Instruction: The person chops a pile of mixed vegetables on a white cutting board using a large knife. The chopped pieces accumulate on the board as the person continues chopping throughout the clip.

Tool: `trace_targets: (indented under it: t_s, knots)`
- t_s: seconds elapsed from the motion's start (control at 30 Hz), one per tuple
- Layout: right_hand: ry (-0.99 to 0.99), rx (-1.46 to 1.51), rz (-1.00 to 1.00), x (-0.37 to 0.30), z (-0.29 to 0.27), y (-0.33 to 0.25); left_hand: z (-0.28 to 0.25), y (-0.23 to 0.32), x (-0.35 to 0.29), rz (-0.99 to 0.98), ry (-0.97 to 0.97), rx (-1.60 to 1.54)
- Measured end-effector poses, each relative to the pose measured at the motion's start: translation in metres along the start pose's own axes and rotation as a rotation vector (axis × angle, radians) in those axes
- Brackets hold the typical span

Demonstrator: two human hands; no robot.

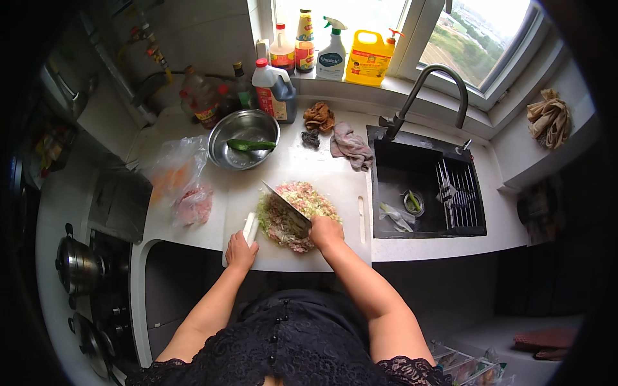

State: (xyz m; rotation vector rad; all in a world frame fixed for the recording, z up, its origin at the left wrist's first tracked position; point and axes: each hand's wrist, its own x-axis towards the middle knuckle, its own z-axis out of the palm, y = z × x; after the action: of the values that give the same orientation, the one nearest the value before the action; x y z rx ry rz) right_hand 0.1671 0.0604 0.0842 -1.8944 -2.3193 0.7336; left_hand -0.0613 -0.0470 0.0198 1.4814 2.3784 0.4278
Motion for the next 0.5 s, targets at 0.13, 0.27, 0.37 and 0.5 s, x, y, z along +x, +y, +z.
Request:
trace_targets:
  t_s: [0.13, 0.27, 0.37, 0.5]
  knots:
    - [-0.018, 0.008, 0.014, -0.003, -0.009, 0.000, 0.001, 0.006, 0.001, 0.117, 0.047, -0.071]
    - [-0.039, 0.092, 0.026, -0.010, -0.011, -0.014, -0.004, 0.020, 0.003, 0.197, 0.099, -0.121]
    - [-0.093, -0.015, 0.017, -0.005, 0.013, -0.001, -0.009, 0.033, 0.004, 0.247, 0.094, -0.130]
    - [-0.100, 0.001, -0.010, -0.007, -0.002, -0.016, -0.009, 0.026, 0.000, 0.265, 0.131, -0.117]
